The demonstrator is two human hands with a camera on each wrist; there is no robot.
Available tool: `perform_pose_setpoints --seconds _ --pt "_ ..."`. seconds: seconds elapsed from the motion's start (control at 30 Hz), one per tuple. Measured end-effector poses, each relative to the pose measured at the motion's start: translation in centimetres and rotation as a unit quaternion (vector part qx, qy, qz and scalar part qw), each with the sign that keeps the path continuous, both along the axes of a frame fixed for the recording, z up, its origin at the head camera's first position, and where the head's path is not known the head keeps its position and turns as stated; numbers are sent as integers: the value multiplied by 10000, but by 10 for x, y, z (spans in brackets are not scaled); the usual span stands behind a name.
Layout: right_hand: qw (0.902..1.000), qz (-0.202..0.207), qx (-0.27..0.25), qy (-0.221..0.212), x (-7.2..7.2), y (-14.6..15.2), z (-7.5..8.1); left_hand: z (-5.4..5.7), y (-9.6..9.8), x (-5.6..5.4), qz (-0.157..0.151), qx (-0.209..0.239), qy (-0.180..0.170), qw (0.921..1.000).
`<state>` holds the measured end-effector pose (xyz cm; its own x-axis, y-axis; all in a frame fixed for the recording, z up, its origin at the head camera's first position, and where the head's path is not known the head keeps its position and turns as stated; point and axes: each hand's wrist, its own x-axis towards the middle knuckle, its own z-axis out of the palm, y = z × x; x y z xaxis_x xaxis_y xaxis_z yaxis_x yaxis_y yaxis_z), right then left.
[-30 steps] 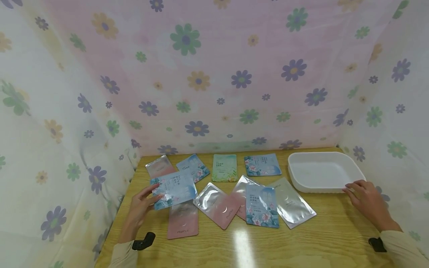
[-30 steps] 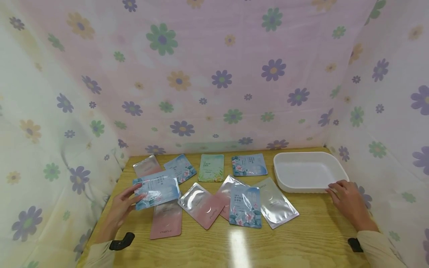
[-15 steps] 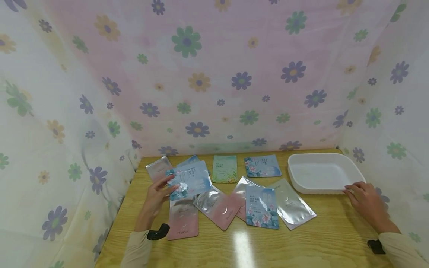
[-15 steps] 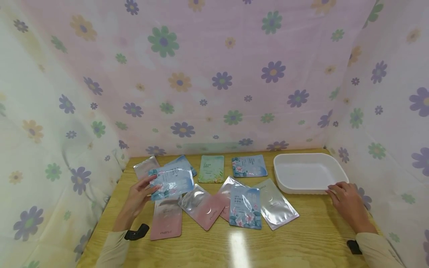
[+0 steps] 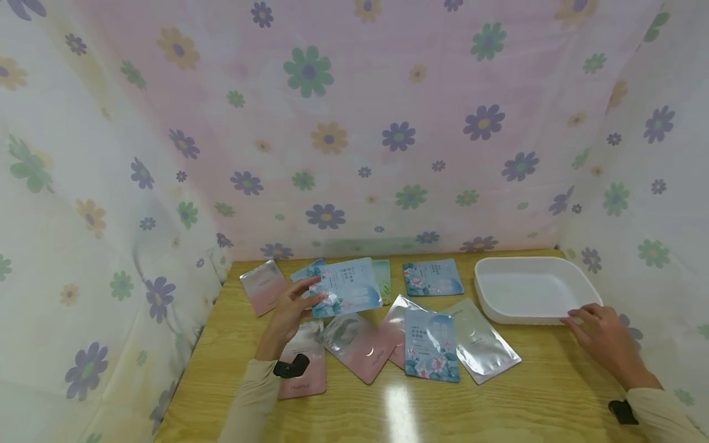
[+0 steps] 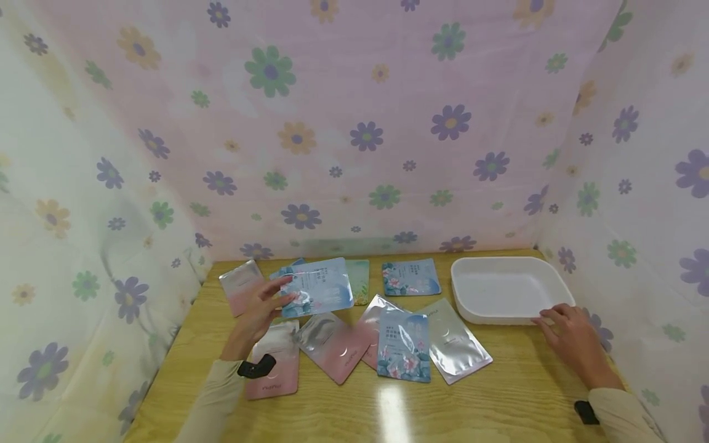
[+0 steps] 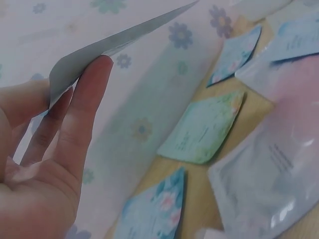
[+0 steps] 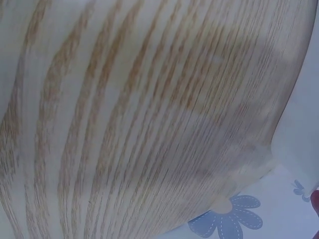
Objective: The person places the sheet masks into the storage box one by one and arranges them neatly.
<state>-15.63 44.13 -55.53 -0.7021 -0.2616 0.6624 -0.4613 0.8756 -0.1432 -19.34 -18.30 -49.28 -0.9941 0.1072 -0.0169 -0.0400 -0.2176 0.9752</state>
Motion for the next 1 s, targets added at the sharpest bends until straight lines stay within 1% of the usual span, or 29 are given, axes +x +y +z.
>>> perform_pose_setpoints --seconds 0.17,0.33,0.37,0.43,0.57,0.6,0.7,1.0 --pt "9998 166 39 124 -2 0 -1 1 21 -11 -218 136 29 9997" --pt "9997 148 131 161 -2 -1 -1 2 43 -21 -507 199 105 9985" --pt "9997 136 140 140 -2 -1 -1 4 48 -23 -588 247 54 9979" --pt "9997 120 141 174 -2 -1 -2 5 59 -27 -672 284 15 9973" --pt "9997 94 2 229 -3 -1 -3 3 81 -32 -754 321 -95 9966" --pt "9996 75 -24 262 -3 -1 -4 1 87 -34 -761 289 -51 9967" --pt "9996 18 -78 254 -3 -1 -4 0 103 -37 -858 233 -21 9960" --pt "9995 -11 -135 276 -2 -1 -4 -2 154 -50 -1207 564 -4 9911"
